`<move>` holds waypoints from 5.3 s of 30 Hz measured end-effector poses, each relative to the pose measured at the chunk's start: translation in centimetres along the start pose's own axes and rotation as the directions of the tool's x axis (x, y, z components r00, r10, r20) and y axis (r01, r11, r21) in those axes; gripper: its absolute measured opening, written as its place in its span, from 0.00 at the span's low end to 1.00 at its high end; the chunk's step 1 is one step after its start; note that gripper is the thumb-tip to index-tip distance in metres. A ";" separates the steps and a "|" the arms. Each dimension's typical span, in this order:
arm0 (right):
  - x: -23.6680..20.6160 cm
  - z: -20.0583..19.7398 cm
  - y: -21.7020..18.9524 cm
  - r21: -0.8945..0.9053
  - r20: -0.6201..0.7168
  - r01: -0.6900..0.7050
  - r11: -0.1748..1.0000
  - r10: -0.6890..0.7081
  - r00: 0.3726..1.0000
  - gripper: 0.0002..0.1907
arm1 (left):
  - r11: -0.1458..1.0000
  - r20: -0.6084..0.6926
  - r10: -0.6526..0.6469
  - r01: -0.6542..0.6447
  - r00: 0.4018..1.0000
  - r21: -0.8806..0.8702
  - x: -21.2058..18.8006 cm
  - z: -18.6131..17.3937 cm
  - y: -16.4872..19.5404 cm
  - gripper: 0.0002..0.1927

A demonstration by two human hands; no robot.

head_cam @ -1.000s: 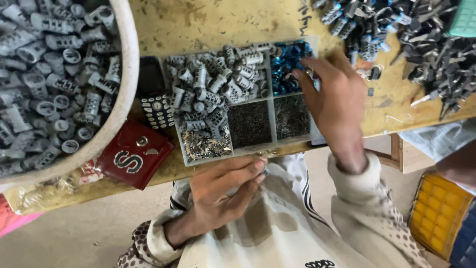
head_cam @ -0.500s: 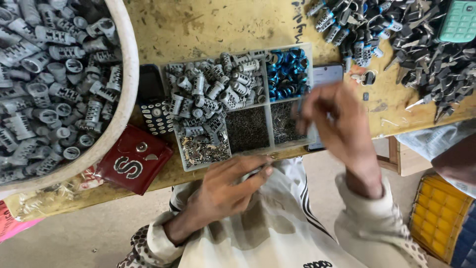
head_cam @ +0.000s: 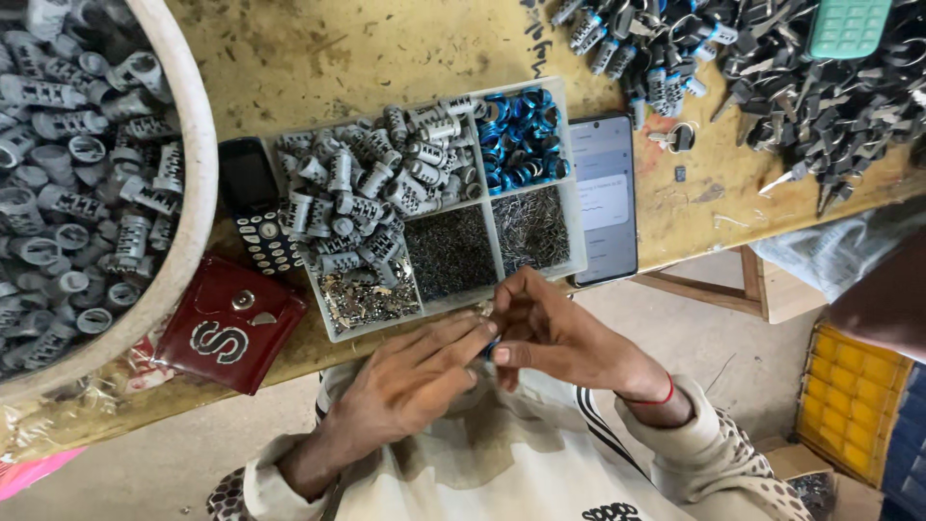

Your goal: The person sits at a workbench assembling small metal components. They pick a metal body from a compartment tray, insert smaller metal inserts and a blue-topped piece into it by hand, press the parts together, and set the finished assembly on the table beside the tray, repeating the cycle.

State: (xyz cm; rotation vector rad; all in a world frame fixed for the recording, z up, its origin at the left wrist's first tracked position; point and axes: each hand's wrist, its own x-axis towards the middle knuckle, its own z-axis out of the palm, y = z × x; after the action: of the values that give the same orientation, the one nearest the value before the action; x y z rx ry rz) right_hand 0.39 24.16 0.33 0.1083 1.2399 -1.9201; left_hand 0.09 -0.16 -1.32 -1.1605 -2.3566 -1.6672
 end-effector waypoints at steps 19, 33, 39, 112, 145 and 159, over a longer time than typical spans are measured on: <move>-4.1 -17.4 -4.3 -0.942 -0.305 -0.286 0.174 -0.802 0.514 0.16 | 0.837 -0.071 -0.374 0.303 0.925 -0.456 1.0 1.5 0.8 0.12; -3.2 -18.4 -5.7 -0.951 -0.300 -0.233 0.202 -0.780 0.549 0.07 | 0.820 -0.019 -0.360 0.306 0.933 -0.484 0.8 1.8 0.5 0.12; -6.6 -20.0 -7.8 -0.958 -0.235 -0.267 0.105 -0.823 0.518 0.06 | 0.810 -0.002 -0.365 0.316 0.931 -0.494 0.7 1.0 0.4 0.12; 1.3 3.1 -15.3 -0.331 0.415 0.755 0.566 -0.631 0.655 0.17 | 0.957 -0.296 -0.223 0.152 0.929 -0.246 -3.9 1.3 0.7 0.14; 4.7 2.4 -1.7 -0.923 -0.065 0.216 0.317 -0.684 0.727 0.08 | 0.820 -0.396 -0.558 0.558 0.729 -0.126 -2.1 -1.2 0.7 0.07; 3.4 3.0 -0.5 -0.102 -0.191 0.242 0.965 -0.257 0.947 0.12 | 0.728 -0.262 -0.614 0.405 0.745 -0.553 0.7 1.1 -0.1 0.09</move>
State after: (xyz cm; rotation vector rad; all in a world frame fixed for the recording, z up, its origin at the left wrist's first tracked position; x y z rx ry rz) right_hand -1.15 19.89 0.57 0.1137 1.5242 -2.1154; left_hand -0.09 1.09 -1.57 -0.0309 -2.1523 -2.4500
